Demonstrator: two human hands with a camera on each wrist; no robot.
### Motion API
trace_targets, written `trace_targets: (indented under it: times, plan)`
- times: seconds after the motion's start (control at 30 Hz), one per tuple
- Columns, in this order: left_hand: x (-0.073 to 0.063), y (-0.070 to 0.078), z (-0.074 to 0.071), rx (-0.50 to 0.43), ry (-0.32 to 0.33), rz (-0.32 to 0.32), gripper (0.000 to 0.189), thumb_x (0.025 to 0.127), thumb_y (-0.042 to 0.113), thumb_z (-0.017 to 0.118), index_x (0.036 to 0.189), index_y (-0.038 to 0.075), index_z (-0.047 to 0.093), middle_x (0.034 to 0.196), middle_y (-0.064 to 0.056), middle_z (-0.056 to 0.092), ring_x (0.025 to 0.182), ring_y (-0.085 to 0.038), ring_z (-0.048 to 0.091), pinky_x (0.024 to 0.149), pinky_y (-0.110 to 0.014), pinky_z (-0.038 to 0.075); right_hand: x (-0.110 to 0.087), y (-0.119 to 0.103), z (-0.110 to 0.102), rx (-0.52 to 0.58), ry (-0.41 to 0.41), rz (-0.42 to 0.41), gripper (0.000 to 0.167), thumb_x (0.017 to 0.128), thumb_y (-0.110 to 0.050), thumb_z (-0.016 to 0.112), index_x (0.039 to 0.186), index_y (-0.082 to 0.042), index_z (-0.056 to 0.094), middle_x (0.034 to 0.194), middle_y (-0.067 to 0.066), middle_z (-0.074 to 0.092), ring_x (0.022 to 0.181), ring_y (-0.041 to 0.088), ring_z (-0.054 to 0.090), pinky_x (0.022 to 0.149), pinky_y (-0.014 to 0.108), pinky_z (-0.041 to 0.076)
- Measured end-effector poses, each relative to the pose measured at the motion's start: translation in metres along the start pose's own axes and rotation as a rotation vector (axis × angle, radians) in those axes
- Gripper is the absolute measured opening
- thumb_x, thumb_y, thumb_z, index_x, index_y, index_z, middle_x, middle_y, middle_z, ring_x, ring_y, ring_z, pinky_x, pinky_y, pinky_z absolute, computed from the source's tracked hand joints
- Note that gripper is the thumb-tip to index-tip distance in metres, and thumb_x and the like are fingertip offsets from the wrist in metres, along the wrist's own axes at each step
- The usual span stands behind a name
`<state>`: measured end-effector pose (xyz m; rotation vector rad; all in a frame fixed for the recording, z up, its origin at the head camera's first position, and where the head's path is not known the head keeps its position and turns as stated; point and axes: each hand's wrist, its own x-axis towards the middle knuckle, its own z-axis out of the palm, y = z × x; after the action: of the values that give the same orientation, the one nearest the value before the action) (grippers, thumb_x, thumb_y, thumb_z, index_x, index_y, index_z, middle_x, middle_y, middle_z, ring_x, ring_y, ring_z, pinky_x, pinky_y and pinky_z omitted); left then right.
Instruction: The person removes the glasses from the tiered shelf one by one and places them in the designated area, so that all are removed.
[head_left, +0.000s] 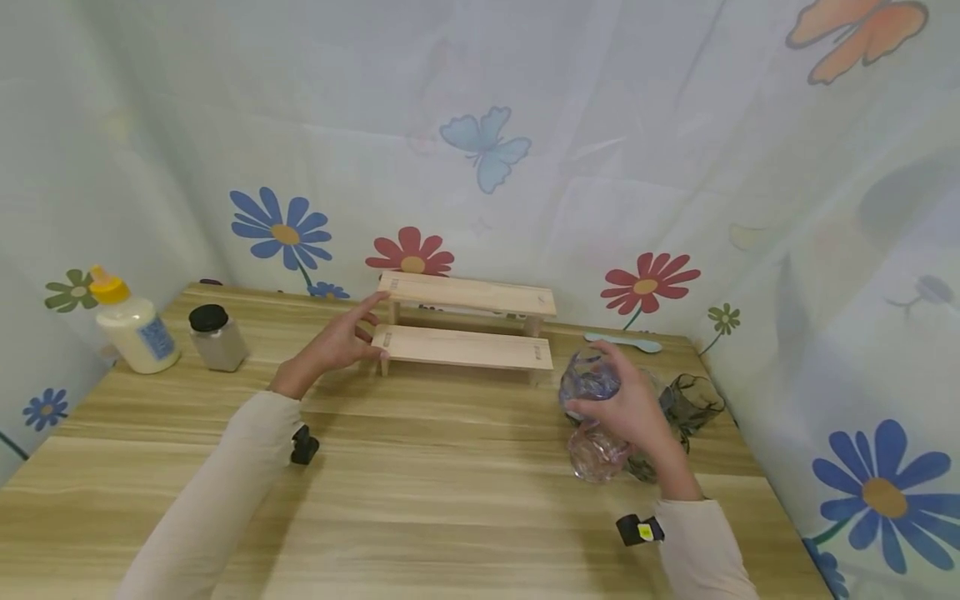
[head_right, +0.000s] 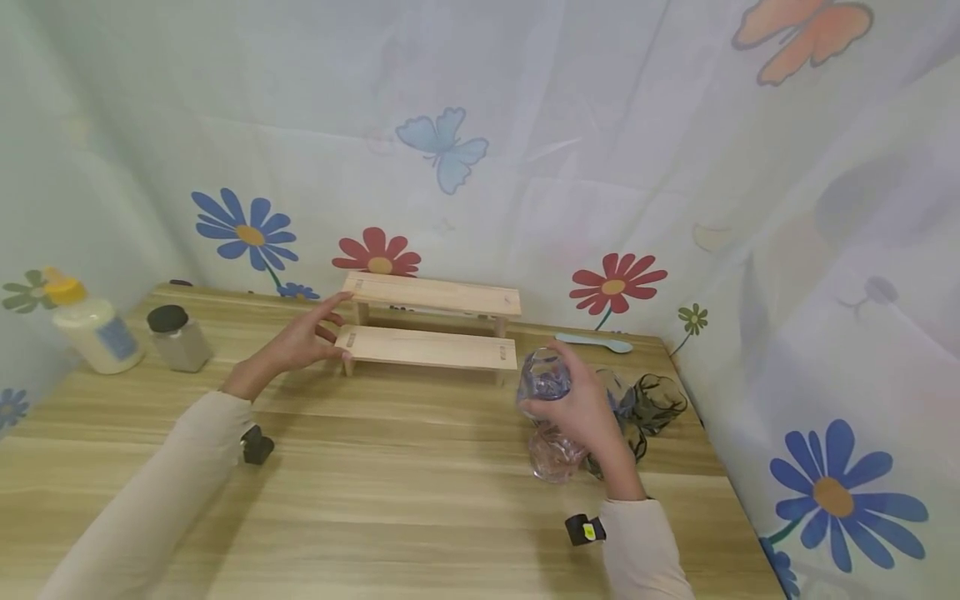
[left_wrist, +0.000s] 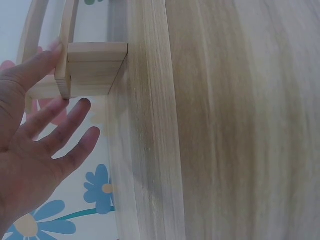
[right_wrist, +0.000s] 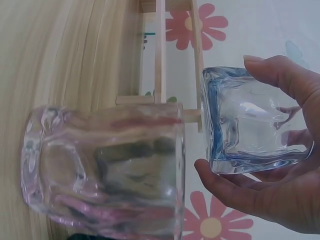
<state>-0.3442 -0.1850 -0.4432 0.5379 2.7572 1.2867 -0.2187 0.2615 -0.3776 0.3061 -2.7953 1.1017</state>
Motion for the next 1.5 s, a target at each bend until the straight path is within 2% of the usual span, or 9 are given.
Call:
trace_targets:
  times: [0.3, 0.57, 0.83, 1.03, 1.3, 1.5]
  plan:
    - [0.001, 0.003, -0.001, 0.011, 0.004, -0.011, 0.102, 0.084, 0.010, 0.081, 0.161, 0.028, 0.017, 0.138, -0.030, 0.050, 0.111, -0.047, 0.064, 0.088, -0.054, 0.056, -0.013, 0.011, -0.019, -0.072, 0.069, 0.032, 0.086, 0.075, -0.027, 0.089, 0.147, -0.016, 0.042, 0.128, 0.023, 0.064, 0.120, 0.046, 0.058, 0.095, 0.064, 0.046]
    - [0.000, 0.001, -0.001, 0.012, 0.001, -0.015, 0.102, 0.083, 0.010, 0.081, 0.161, 0.028, 0.017, 0.137, -0.029, 0.050, 0.110, -0.046, 0.065, 0.086, -0.052, 0.057, -0.024, 0.027, -0.035, -0.073, 0.107, 0.040, 0.085, 0.076, -0.023, 0.088, 0.147, -0.010, 0.042, 0.128, 0.027, 0.062, 0.119, 0.049, 0.057, 0.094, 0.065, 0.046]
    - [0.001, 0.000, 0.000, 0.017, 0.002, -0.014, 0.102, 0.084, 0.011, 0.081, 0.161, 0.027, 0.016, 0.137, -0.029, 0.050, 0.111, -0.046, 0.065, 0.088, -0.053, 0.056, -0.035, 0.037, -0.050, -0.044, 0.150, 0.050, 0.083, 0.076, -0.019, 0.088, 0.146, -0.010, 0.043, 0.125, 0.029, 0.061, 0.116, 0.047, 0.057, 0.089, 0.061, 0.047]
    - [0.000, 0.001, 0.000, 0.014, 0.004, -0.007, 0.102, 0.083, 0.010, 0.081, 0.161, 0.027, 0.017, 0.136, -0.029, 0.051, 0.110, -0.046, 0.065, 0.087, -0.053, 0.056, -0.045, 0.047, -0.062, -0.066, 0.172, 0.108, 0.087, 0.077, -0.021, 0.087, 0.149, -0.009, 0.040, 0.128, 0.031, 0.058, 0.120, 0.048, 0.052, 0.091, 0.065, 0.044]
    - [0.001, 0.000, 0.001, 0.019, 0.005, -0.007, 0.102, 0.084, 0.011, 0.081, 0.161, 0.026, 0.016, 0.137, -0.030, 0.050, 0.110, -0.047, 0.065, 0.089, -0.055, 0.055, -0.061, 0.063, -0.079, -0.111, 0.172, 0.178, 0.095, 0.081, -0.029, 0.085, 0.155, -0.010, 0.029, 0.132, 0.033, 0.055, 0.122, 0.052, 0.050, 0.087, 0.066, 0.045]
    - [0.001, 0.000, 0.001, 0.028, 0.007, -0.008, 0.103, 0.084, 0.012, 0.081, 0.161, 0.027, 0.015, 0.138, -0.030, 0.050, 0.110, -0.047, 0.065, 0.089, -0.055, 0.055, -0.069, 0.067, -0.087, -0.111, 0.178, 0.213, 0.095, 0.081, -0.030, 0.084, 0.155, -0.010, 0.028, 0.133, 0.034, 0.054, 0.121, 0.052, 0.050, 0.086, 0.067, 0.046]
